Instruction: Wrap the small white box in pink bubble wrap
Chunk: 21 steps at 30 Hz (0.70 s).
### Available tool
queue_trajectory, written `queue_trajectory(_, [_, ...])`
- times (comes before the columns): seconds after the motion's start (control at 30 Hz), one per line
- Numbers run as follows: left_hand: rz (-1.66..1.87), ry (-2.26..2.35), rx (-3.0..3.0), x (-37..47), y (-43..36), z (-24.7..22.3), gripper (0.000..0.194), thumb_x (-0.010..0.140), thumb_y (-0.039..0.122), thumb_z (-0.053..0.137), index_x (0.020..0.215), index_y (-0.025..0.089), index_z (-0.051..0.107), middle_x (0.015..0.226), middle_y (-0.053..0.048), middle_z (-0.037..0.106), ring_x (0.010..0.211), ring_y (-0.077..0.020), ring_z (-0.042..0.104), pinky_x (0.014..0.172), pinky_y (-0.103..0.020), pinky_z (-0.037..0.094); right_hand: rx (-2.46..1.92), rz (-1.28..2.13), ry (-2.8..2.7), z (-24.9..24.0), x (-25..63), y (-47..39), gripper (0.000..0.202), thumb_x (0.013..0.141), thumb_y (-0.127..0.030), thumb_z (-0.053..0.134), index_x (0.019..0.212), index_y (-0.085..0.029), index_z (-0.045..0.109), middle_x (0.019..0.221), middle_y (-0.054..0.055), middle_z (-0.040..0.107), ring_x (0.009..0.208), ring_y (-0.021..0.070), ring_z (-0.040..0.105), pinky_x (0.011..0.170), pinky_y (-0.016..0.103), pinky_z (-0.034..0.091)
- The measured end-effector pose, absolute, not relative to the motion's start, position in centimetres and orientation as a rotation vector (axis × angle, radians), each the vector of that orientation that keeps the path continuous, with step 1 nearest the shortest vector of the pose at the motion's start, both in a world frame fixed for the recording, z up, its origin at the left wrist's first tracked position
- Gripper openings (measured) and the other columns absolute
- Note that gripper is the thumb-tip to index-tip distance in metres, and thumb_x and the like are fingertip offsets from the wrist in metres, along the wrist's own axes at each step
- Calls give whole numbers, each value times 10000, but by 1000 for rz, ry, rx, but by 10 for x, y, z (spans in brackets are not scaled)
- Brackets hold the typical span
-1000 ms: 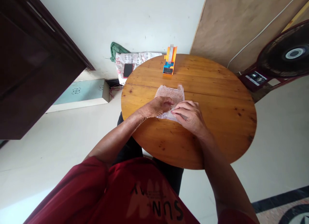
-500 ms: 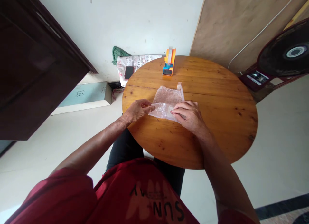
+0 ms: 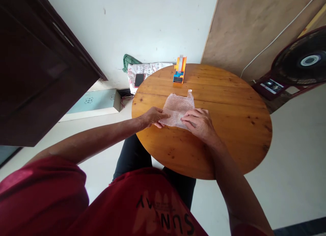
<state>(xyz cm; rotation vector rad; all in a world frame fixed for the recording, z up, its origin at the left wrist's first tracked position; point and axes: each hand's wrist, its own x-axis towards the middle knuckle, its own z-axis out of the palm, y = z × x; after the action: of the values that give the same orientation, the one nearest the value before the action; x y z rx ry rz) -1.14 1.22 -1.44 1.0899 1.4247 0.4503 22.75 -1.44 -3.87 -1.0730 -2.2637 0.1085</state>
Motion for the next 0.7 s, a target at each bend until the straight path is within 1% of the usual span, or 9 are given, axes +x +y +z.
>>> queue_trajectory(0.07, [500,1425,1064,-8,9,-18,187,787,245,771,818,103,653,619,-29,666,516,-116,636,527,-213,528,-1089,114,-2271,-38,227,-15,195,958,-316,592,886,-275,769,1017,6,771,970,201,626,919,391,370])
queue_trajectory(0.13, [545,1444,1045,-5,6,-19,214,806,174,737,972,88,633,631,-21,661,518,-130,652,530,-225,536,-1096,102,-2280,-36,226,-16,201,965,-322,584,893,-270,765,1020,9,770,968,203,624,916,392,367])
queue_trajectory(0.2, [593,1462,1031,-2,3,-19,442,815,126,714,1221,84,543,630,0,648,514,-146,661,537,-244,547,-1107,79,-2297,-33,225,-17,212,976,-327,568,912,-266,761,1025,15,766,970,207,619,915,393,365])
queue_trajectory(0.27, [631,1475,1023,-1,2,-19,703,813,115,715,1424,99,368,623,25,633,496,-150,654,537,-255,551,-1123,63,-2323,-31,225,-18,224,987,-326,547,943,-266,758,1041,21,759,981,212,611,917,395,364])
queue_trajectory(0.33, [653,1486,1017,0,1,-20,826,799,123,731,1488,106,276,640,30,636,486,-141,641,532,-252,545,-1137,52,-2356,-29,224,-20,232,995,-315,526,989,-272,754,1069,28,748,998,219,599,920,401,362])
queue_trajectory(0.4, [668,1499,1006,0,1,-22,736,774,144,750,1417,92,395,685,5,659,502,-128,636,523,-234,528,-1150,26,-2394,-26,223,-23,244,996,-286,507,1064,-283,741,1102,34,731,1010,230,580,926,411,357])
queue_trajectory(0.5, [647,1472,1013,-1,0,-24,321,747,174,742,1038,84,641,750,-40,686,558,-115,639,499,-199,484,-1182,-52,-2465,-22,219,-28,328,970,-185,476,1172,-303,707,1112,49,699,1004,249,544,954,437,345])
queue_trajectory(0.57, [623,1444,1029,-1,0,-23,135,748,173,703,850,96,660,745,-47,684,578,-112,632,486,-187,456,-1211,-105,-2517,-19,216,-32,387,938,-119,463,1188,-298,699,1091,65,679,992,259,528,998,467,328])
queue_trajectory(0.7, [639,1422,1037,2,1,-19,49,741,148,639,775,114,652,689,-23,660,560,-106,597,487,-199,443,-1269,-149,-2555,-14,209,-35,429,894,-49,452,1150,-282,706,1057,82,656,975,264,520,1080,514,280])
